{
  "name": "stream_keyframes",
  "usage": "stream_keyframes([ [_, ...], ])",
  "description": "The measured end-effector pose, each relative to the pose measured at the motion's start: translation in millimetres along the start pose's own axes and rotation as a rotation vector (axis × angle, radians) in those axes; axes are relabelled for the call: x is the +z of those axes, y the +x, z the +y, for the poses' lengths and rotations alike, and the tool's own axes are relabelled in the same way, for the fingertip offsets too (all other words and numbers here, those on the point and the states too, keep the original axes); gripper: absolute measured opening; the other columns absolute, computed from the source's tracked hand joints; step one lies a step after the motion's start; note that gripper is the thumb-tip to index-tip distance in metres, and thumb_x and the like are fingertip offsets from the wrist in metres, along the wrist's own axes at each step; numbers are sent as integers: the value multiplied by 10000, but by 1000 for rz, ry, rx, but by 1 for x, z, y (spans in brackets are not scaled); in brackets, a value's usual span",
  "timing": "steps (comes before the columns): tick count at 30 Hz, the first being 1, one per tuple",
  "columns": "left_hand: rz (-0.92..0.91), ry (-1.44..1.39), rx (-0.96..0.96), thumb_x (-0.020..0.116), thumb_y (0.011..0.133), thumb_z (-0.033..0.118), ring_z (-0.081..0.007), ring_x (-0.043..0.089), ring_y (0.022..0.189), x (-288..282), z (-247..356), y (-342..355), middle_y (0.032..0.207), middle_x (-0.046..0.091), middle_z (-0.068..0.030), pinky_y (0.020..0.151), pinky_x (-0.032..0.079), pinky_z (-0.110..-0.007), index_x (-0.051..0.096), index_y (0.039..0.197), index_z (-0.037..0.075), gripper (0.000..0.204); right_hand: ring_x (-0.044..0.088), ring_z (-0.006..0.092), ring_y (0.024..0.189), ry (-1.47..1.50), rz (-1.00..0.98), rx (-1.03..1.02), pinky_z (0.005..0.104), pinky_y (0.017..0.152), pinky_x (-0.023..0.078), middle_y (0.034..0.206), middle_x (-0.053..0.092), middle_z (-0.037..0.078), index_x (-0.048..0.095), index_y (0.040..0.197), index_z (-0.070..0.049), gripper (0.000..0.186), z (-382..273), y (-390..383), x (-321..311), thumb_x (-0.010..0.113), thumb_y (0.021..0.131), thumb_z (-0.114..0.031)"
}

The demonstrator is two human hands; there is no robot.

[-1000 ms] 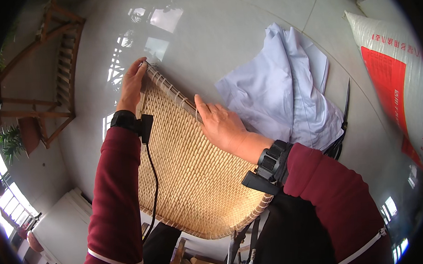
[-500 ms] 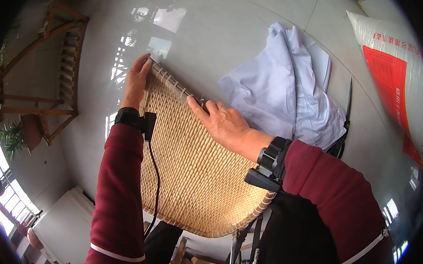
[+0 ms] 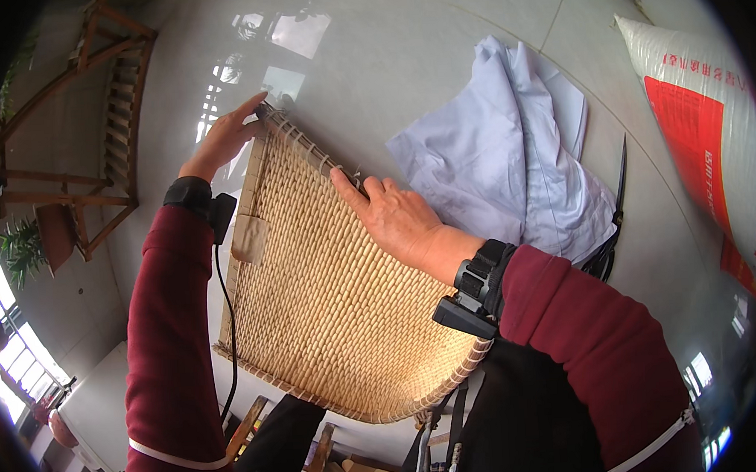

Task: The person sits on the floor and repairs a woven basket by hand. They use shears to trim a cloth, then repeatedly pull and tighten the binding strings along the basket's rim, inspecting the weave and adjusting the tension.

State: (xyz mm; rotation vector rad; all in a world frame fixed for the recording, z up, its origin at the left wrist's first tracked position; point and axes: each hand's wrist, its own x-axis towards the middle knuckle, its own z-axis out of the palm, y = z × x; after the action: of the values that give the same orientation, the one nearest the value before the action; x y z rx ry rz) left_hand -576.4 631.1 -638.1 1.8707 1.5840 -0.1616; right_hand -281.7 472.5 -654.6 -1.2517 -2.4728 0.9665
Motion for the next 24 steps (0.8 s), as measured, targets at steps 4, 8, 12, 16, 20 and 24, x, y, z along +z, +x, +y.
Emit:
stream_keyframes([
  [4,-65,125,2,533,920,108,-341,577,1129,-12,13,1,1219,618,-166,958,446,-401,497,1358,141,440,575,305,834,5,8,-24,409,661,537,934,493,146,122,1523,-94,875,-1,0,-2,519,758,61],
  [8,-49,421,119,479,930,68,-334,571,1143,-10,17,2,1296,571,-140,979,443,-398,524,1315,94,388,590,296,839,-26,-16,-27,390,710,539,937,519,166,159,1503,-34,811,-2,-2,-4,517,778,36],
  [12,-12,594,107,340,925,13,-344,514,1197,15,15,-6,1498,310,-134,987,446,-418,377,1381,17,457,591,304,837,-54,-42,-18,397,709,536,939,524,174,167,1499,-29,790,-2,-5,-5,507,788,30],
  [16,43,475,63,329,908,-1,-376,515,1185,29,18,-10,1381,407,-197,975,452,-428,385,1323,-13,419,595,311,834,-36,-17,-26,401,704,537,944,527,178,172,1497,-27,773,-4,-8,-5,502,799,20],
  [20,69,469,59,336,901,-4,-389,545,1127,30,25,-13,1279,457,-214,942,465,-438,395,1270,-23,374,600,309,828,-35,-16,-28,400,699,539,946,528,181,172,1497,-24,769,-7,-10,-5,502,804,16],
  [24,59,509,52,345,906,1,-382,560,1085,25,30,-13,1193,483,-199,903,479,-446,421,1243,20,346,603,299,820,-65,-3,-40,392,690,544,939,528,176,173,1496,-19,767,-7,-7,-3,503,805,14],
])
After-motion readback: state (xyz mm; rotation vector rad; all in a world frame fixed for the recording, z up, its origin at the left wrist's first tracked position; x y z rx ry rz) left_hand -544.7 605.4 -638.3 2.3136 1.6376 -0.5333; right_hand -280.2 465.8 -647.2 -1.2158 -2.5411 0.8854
